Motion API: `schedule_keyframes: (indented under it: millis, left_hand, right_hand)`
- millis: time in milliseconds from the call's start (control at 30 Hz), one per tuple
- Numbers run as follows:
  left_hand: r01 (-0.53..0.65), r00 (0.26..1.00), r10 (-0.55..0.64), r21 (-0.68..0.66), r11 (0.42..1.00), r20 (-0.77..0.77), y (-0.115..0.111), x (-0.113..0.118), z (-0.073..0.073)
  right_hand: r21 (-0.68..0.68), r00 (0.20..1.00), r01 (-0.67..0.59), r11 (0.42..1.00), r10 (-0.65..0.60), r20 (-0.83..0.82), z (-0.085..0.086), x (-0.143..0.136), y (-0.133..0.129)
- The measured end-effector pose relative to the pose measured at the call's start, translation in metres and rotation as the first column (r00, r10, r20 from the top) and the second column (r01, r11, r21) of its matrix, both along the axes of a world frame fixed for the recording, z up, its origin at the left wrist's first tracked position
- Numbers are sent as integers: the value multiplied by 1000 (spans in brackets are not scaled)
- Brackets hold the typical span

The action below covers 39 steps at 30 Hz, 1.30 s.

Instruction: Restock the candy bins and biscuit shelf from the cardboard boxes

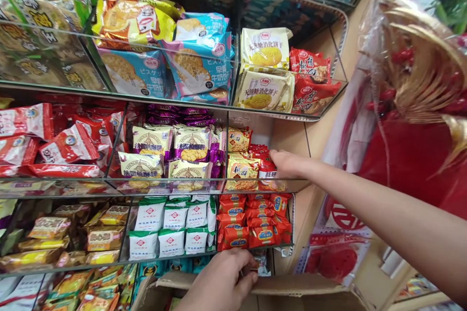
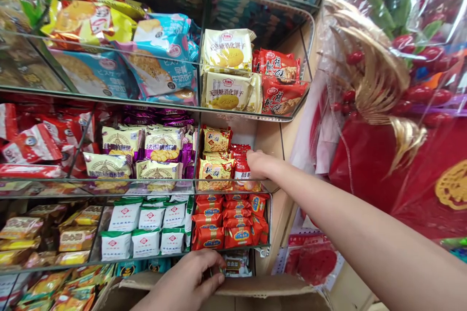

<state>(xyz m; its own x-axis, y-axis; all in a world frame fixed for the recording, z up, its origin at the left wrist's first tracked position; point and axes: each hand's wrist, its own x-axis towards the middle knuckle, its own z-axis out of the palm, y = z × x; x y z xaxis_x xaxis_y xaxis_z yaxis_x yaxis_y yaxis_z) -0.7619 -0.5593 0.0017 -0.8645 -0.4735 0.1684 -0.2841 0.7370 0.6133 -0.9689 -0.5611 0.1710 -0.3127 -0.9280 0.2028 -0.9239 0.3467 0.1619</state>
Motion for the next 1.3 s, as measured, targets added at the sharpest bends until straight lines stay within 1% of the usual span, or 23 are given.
schedule_keyframes:
  millis: [100,200,300,533,667,733,833,933,1000,1167,1233,1300]
  left_hand:
    - [-4,1000,5,-22,1000,14,0,-1,-1]
    - [-11,1000,12,-44,999,22,0,-1,-2]
    - [-9,1000,11,-54,998,28,0,-2,-2]
    - [-13,1000,15,-65,998,22,0,-3,-1]
    - [-12,1000,13,-65,998,20,0,-3,-3]
    - [-11,1000,13,-70,997,23,-1,-3,-4]
    - [-10,1000,12,-73,997,22,-1,-3,-3]
    - [-7,1000,9,-77,997,24,-1,-4,-2]
    - [-9,1000,11,-79,997,25,-1,-4,-2]
    - [-7,1000,9,-84,996,26,-1,-4,-3]
    - [-12,1000,14,-91,996,22,-3,-4,-4]
    - [-9,1000,11,-92,996,20,-4,-5,-4]
  right_hand:
    - [64,999,-40,997,40,2,-1,-1,-1]
    - [53,998,-56,997,58,-34,-4,-5,-3]
    - [69,997,-53,996,56,-48,-3,-7,-5]
    - [140,1000,-13,990,14,-6,6,0,-2]
    - [148,1000,-24,989,22,12,5,-2,-1]
    - [141,999,-40,989,38,17,3,-5,-1]
    - [90,998,-59,994,59,1,-3,-9,-3]
    - [53,998,-57,997,58,-15,-7,-9,-5]
    - [55,999,-51,997,52,-14,-7,-7,-5]
    - [81,999,-39,996,40,-13,2,0,-1]
    - [60,999,-35,998,37,-24,8,1,3]
    - [12,998,-44,999,45,-41,14,2,12]
